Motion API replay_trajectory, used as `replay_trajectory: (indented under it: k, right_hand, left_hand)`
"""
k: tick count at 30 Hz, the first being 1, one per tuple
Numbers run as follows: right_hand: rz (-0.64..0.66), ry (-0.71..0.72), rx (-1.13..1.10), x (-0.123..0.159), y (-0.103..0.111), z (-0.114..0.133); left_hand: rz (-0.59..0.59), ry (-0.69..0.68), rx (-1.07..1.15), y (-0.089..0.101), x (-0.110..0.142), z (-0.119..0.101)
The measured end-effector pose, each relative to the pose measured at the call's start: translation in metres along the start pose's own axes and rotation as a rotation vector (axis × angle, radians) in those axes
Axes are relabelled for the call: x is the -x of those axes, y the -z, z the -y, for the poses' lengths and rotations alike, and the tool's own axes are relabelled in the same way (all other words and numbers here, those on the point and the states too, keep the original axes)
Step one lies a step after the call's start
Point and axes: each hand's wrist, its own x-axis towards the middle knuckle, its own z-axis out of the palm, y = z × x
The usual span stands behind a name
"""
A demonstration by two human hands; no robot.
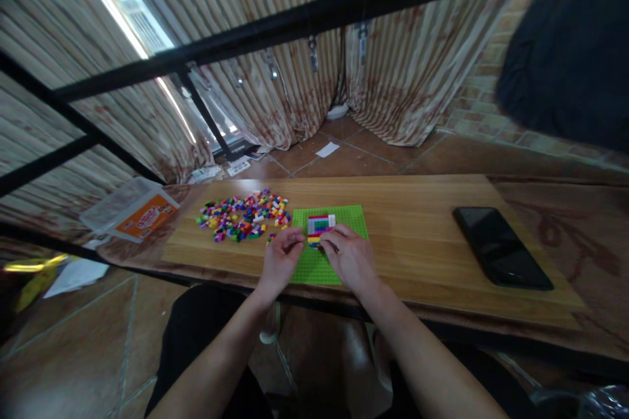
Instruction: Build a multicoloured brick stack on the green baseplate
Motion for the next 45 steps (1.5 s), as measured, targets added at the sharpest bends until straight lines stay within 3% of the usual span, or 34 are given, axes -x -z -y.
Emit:
replay_trajectory:
  k: [5,19,25,29,32,37,40,45]
  right_hand:
    - [-0.005,0.038,0.062,0.001,0.0,-0.001]
    - [0.033,0.016,0.085,0.001,0.0,0.004]
    - [-0.073,-0.084,-0.132,0.0,0.003,0.002]
    - [-0.236,-0.174,-0.2,-0.004,0.012,-0.006]
    - [-0.306,-0.241,-0.196,-0.007,0.017,-0.01]
    - [-0.281,-0.238,-0.195,-0.006,0.017,-0.008]
    - [-0.239,-0.206,-0.171,-0.005,0.016,-0.005]
    - [-0.212,-0.185,-0.146,-0.004,0.016,-0.004]
  left_hand:
    - [0.025,0.189,0.144,-0.005,-0.007,-0.001]
    - [-0.023,0.427,0.279,-0.014,-0.013,-0.018]
    - [-0.024,0.363,0.299,-0.014,-0.012,-0.019]
    - [-0.089,0.303,0.289,0.005,-0.008,-0.014]
    - [-0.161,0.246,0.156,0.035,-0.002,-0.001]
    - [-0.26,0.219,-0.283,0.082,0.009,0.019]
    - [-0.218,0.214,-0.482,0.088,0.012,0.018]
    - [-0.164,0.145,-0.682,0.076,0.005,0.012]
